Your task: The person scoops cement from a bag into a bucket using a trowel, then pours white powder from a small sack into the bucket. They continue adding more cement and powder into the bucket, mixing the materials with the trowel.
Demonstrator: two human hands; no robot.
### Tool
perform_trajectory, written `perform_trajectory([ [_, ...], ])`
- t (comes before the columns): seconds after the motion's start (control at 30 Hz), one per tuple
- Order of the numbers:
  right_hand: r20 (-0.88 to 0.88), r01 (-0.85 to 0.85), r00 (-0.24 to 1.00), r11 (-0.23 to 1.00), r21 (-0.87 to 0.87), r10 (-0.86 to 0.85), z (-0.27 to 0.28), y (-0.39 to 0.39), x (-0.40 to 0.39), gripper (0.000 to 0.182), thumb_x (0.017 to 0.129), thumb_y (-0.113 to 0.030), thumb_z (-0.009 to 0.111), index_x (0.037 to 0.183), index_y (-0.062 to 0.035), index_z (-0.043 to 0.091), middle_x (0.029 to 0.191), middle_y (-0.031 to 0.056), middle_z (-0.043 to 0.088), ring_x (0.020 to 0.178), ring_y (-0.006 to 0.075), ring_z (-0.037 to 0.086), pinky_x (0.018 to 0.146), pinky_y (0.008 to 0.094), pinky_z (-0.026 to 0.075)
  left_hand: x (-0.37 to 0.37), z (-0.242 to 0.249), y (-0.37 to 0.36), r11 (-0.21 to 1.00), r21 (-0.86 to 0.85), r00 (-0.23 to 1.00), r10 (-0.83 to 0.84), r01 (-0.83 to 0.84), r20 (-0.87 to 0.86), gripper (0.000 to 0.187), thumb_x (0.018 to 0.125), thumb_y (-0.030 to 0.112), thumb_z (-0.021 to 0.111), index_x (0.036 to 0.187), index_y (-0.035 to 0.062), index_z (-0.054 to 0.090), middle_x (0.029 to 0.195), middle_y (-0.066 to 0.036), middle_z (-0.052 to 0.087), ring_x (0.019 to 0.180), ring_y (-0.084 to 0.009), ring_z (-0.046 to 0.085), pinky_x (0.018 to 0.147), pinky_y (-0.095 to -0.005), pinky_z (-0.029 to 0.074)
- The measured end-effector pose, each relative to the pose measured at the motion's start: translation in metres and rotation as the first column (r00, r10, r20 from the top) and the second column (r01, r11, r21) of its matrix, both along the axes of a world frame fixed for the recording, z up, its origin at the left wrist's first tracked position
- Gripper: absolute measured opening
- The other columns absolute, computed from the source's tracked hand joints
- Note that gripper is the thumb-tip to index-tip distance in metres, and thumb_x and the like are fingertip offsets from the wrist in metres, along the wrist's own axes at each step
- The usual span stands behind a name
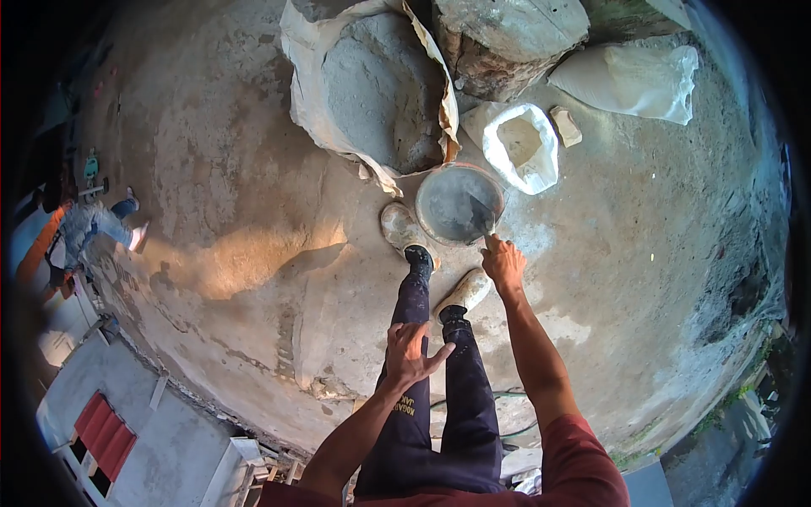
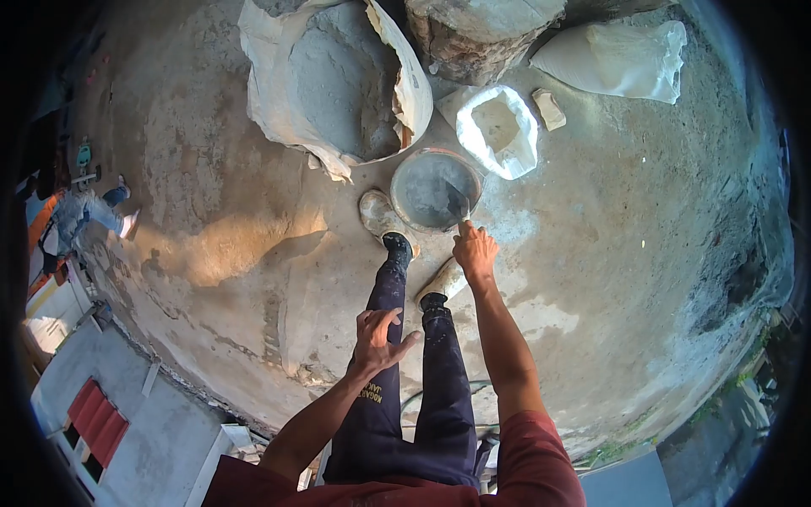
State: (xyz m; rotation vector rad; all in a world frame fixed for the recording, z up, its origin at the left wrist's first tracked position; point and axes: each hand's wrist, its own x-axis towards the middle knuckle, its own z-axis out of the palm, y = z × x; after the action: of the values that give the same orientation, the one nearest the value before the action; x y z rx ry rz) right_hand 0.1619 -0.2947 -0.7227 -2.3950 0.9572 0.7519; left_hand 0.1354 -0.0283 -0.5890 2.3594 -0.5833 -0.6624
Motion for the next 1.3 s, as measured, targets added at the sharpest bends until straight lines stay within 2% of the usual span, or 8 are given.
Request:
perform_trajectory([
  [0.17, 0.142, 0.088, 0.986, 0.996, 0.021, -0.09, 0.017, -0.007, -0.011, 0.027, 0.085, -0.027, 0.071, 0.106, -0.0103, 0.068, 0.084, 0.0219, 0.071, 0.079, 0.0377, 0.071, 0.072, 0.0494, 0.054, 0.013, 0.002, -0.006, 0.999, -0.013, 0.999, 0.038, -0.038, -0.001, 0.062, 0.08, 0.055, 0.079, 0.109, 0.0001, 0.07, 0.091, -0.009, 0.071, 0.086, -0.0224, 0.068, 0.099, -0.0412, 0.04],
  [0.33, 0.117, 0.601, 0.673, 0.632, 0.489, -0.73, 0.125, -0.009, -0.013, 0.037, 0.088, -0.03, 0.072, 0.12, -0.0108, 0.075, 0.065, 0.0014, 0.057, 0.057, 0.0114, 0.052, 0.055, 0.0316, 0.046, 0.025, -0.005, -0.01, 0.999, 0.025, 1.0, 0.028, -0.028, 0.011, 0.06, 0.082, 0.055, 0.077, 0.106, 0.0004, 0.07, 0.086, -0.007, 0.07, 0.085, -0.0234, 0.068, 0.099, -0.0424, 0.039],
  [0.63, 0.322, 0.398, 0.706, 0.729, 0.557, -0.631, 0.329, -0.01, 0.079, 0.05, 0.09, -0.024, 0.07, 0.136, -0.0039, 0.065, 0.074, -0.0004, 0.059, 0.058, 0.0074, 0.051, 0.054, 0.0267, 0.044, 0.062, -0.001, -0.024, 0.989, -0.058, 0.987, 0.141, -0.136, 0.079, 0.056, 0.087, 0.053, 0.07, 0.11, 0.0025, 0.07, 0.082, -0.01, 0.071, 0.08, -0.0272, 0.068, 0.096, -0.0455, 0.041],
  [0.73, 0.418, 0.194, 0.812, 0.864, 0.465, -0.407, 0.296, -0.004, 0.135, 0.052, 0.089, -0.02, 0.07, 0.136, 0.001, 0.06, 0.11, 0.0254, 0.073, 0.103, 0.0292, 0.073, 0.088, 0.0389, 0.053, 0.069, 0.0, -0.022, 0.986, -0.074, 0.976, 0.162, -0.152, 0.146, 0.054, 0.088, 0.052, 0.07, 0.112, 0.0041, 0.068, 0.08, -0.008, 0.07, 0.076, -0.0259, 0.068, 0.094, -0.045, 0.041],
  [0.77, 0.6, 0.035, 0.76, 0.938, 0.345, -0.249, 0.266, 0.0, 0.152, 0.047, 0.091, -0.018, 0.068, 0.133, 0.0016, 0.061, 0.085, 0.0153, 0.07, 0.07, 0.0235, 0.062, 0.07, 0.0382, 0.051, 0.07, -0.003, -0.021, 0.981, -0.092, 0.968, 0.187, -0.173, 0.167, 0.052, 0.088, 0.052, 0.071, 0.11, 0.0045, 0.069, 0.079, -0.008, 0.069, 0.075, -0.0257, 0.067, 0.093, -0.0449, 0.041],
  [0.83, 0.541, -0.054, 0.835, 0.966, 0.255, -0.096, 0.25, 0.007, 0.195, 0.032, 0.089, -0.021, 0.069, 0.115, -0.0027, 0.067, 0.099, 0.0276, 0.07, 0.093, 0.0424, 0.069, 0.082, 0.045, 0.054, 0.072, -0.009, -0.02, 0.97, -0.129, 0.95, 0.228, -0.204, 0.215, 0.049, 0.088, 0.05, 0.072, 0.105, 0.005, 0.069, 0.077, -0.007, 0.067, 0.073, -0.025, 0.065, 0.09, -0.045, 0.041],
  [1.17, 0.437, 0.234, 0.843, 0.946, 0.226, -0.312, 0.098, 0.048, 0.311, 0.035, 0.072, -0.026, 0.071, 0.097, -0.0015, 0.074, 0.098, 0.0291, 0.071, 0.096, 0.044, 0.069, 0.085, 0.048, 0.055, 0.072, -0.014, 0.003, 0.952, -0.024, 0.951, 0.307, -0.306, 0.034, 0.056, 0.086, 0.054, 0.072, 0.108, 0.0026, 0.07, 0.084, -0.009, 0.071, 0.082, -0.0256, 0.068, 0.097, -0.0444, 0.04],
  [1.3, 0.471, 0.19, 0.805, 0.909, 0.37, -0.36, 0.104, 0.047, 0.299, 0.037, 0.071, -0.027, 0.072, 0.098, -0.0016, 0.073, 0.075, 0.0216, 0.069, 0.069, 0.0299, 0.066, 0.071, 0.0419, 0.051, 0.078, -0.015, -0.001, 0.945, -0.039, 0.946, 0.324, -0.323, 0.023, 0.055, 0.085, 0.053, 0.073, 0.108, 0.0033, 0.07, 0.085, -0.008, 0.07, 0.085, -0.0251, 0.067, 0.098, -0.0445, 0.04],
])
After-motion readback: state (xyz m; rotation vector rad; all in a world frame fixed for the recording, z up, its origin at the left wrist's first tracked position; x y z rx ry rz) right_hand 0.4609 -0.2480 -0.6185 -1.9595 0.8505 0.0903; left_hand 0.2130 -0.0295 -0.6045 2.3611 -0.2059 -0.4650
